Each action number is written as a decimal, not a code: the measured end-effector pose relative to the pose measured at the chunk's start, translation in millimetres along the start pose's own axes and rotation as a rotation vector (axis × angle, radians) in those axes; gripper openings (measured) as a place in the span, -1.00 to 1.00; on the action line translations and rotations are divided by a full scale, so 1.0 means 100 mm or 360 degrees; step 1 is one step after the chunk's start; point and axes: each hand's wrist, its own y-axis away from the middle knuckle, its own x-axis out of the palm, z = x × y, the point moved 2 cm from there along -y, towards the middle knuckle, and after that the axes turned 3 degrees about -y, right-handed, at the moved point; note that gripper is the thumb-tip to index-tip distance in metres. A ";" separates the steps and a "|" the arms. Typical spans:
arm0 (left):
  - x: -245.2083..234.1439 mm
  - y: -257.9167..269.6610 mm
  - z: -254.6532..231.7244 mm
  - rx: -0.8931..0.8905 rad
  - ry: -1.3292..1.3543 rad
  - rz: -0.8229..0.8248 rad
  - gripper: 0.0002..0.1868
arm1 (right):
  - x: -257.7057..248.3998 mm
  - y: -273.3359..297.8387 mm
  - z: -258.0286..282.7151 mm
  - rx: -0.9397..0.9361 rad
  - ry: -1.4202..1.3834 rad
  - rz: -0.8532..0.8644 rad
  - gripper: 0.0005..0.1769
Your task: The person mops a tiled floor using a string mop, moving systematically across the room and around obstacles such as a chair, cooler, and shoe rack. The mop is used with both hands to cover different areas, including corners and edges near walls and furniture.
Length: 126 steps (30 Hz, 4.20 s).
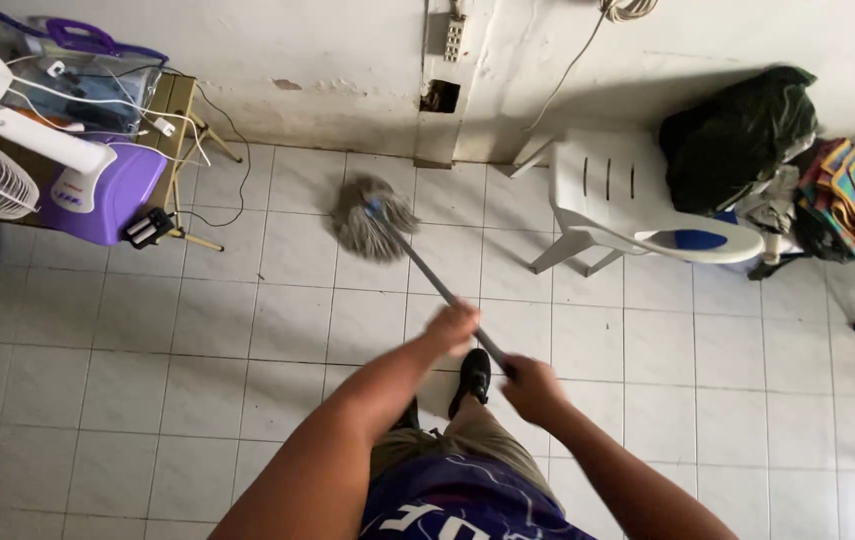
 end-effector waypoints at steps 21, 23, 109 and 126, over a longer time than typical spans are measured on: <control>-0.29 -2.04 -0.27 -0.0143 0.1359 0.1261 -0.78 | -1.88 -0.38 -0.63 0.0185 0.0169 0.0208 -0.56; -0.12 -1.96 0.01 -0.0298 0.1273 0.1470 -0.80 | -1.60 -0.70 -0.56 0.0138 0.0120 0.0213 -0.57; -1.07 -1.40 1.65 -0.0334 0.1422 0.1584 -0.80 | -1.76 -0.50 2.07 0.0221 0.0720 0.0552 -0.66; -1.42 -2.19 -1.10 -0.0049 0.1645 0.1587 -0.77 | -1.72 1.11 -0.21 0.0650 0.0844 0.0307 -0.50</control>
